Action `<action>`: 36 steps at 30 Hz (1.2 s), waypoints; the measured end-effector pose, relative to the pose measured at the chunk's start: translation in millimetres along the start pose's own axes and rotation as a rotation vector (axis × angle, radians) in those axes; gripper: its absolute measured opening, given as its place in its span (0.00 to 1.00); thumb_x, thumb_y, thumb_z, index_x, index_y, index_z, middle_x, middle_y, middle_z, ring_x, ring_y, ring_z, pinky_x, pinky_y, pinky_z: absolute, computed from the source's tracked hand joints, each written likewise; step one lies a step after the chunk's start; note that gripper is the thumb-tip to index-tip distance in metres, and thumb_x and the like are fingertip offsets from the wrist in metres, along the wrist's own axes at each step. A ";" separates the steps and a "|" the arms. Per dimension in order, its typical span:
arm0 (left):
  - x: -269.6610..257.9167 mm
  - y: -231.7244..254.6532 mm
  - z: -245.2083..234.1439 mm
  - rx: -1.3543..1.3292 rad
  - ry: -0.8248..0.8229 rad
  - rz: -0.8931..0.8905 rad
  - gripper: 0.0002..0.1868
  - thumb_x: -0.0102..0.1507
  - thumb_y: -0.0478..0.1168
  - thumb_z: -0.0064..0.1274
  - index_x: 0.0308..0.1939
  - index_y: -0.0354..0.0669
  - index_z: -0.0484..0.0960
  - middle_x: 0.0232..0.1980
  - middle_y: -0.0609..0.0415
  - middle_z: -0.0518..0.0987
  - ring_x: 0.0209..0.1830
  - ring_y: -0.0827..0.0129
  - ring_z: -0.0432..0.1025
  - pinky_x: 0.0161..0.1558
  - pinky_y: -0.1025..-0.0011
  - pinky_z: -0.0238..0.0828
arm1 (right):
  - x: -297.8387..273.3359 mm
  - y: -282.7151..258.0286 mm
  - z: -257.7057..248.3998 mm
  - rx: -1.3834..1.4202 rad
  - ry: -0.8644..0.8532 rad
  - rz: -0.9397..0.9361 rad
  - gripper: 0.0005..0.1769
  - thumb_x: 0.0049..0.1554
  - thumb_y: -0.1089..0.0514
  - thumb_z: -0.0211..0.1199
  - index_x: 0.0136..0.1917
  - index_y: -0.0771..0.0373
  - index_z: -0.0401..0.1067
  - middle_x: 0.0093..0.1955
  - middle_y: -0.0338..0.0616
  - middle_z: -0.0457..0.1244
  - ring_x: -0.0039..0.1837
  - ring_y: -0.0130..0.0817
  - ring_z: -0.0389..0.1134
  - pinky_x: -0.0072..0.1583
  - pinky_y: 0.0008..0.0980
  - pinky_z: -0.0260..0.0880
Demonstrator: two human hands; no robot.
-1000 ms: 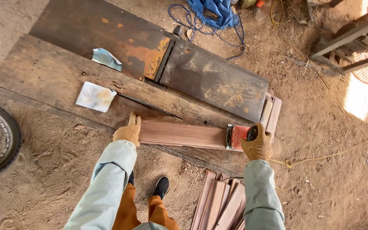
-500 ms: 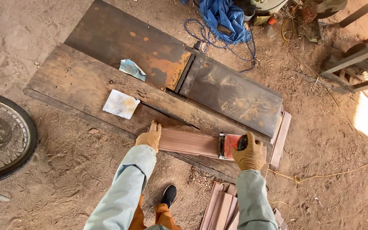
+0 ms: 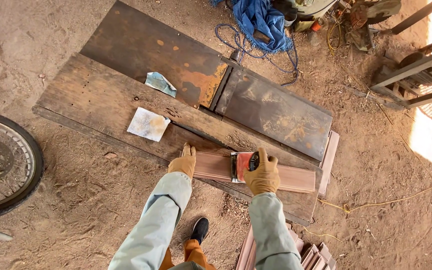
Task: Sanding a wooden board with a handheld orbital power sander.
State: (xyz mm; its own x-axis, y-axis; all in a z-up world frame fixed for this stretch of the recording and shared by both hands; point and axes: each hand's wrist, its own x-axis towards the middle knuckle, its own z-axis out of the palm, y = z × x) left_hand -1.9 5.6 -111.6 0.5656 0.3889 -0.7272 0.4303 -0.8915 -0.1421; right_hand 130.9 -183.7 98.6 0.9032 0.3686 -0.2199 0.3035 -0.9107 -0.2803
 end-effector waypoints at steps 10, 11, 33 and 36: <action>-64.3 -6.2 -51.2 -0.034 -0.029 -0.006 0.44 0.69 0.37 0.46 0.83 0.43 0.36 0.86 0.49 0.33 0.85 0.57 0.35 0.63 0.63 0.74 | 11.0 13.6 3.0 0.000 -0.014 -0.019 0.33 0.51 0.47 0.73 0.66 0.37 0.63 0.57 0.55 0.61 0.53 0.55 0.72 0.45 0.50 0.77; -58.3 -5.5 -47.8 0.162 -0.052 -0.010 0.42 0.68 0.36 0.47 0.82 0.42 0.42 0.86 0.47 0.34 0.85 0.56 0.34 0.67 0.64 0.65 | 19.1 28.3 6.8 0.002 -0.012 -0.004 0.33 0.51 0.48 0.74 0.66 0.38 0.63 0.58 0.55 0.61 0.53 0.55 0.72 0.46 0.51 0.79; -85.3 -12.4 -79.2 -0.333 -0.134 -0.109 0.65 0.59 0.52 0.65 0.82 0.51 0.28 0.86 0.54 0.27 0.79 0.59 0.57 0.62 0.56 0.75 | 95.5 258.3 -35.1 -0.049 0.129 0.200 0.39 0.40 0.46 0.80 0.61 0.37 0.64 0.61 0.51 0.60 0.54 0.59 0.71 0.53 0.54 0.73; -75.9 -11.6 -72.7 -0.339 -0.119 -0.108 0.66 0.58 0.53 0.66 0.82 0.52 0.28 0.86 0.54 0.28 0.79 0.59 0.57 0.62 0.56 0.75 | 91.8 256.3 -31.5 -0.062 0.168 0.159 0.41 0.38 0.46 0.81 0.62 0.37 0.65 0.61 0.51 0.61 0.55 0.59 0.70 0.52 0.54 0.73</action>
State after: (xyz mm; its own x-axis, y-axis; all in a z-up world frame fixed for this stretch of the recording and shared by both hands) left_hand 1.2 3.4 -6.0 0.4269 0.4285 -0.7963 0.7029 -0.7113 -0.0059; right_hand 301.1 -389.2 36.0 0.9774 0.1880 -0.0969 0.1664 -0.9664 -0.1959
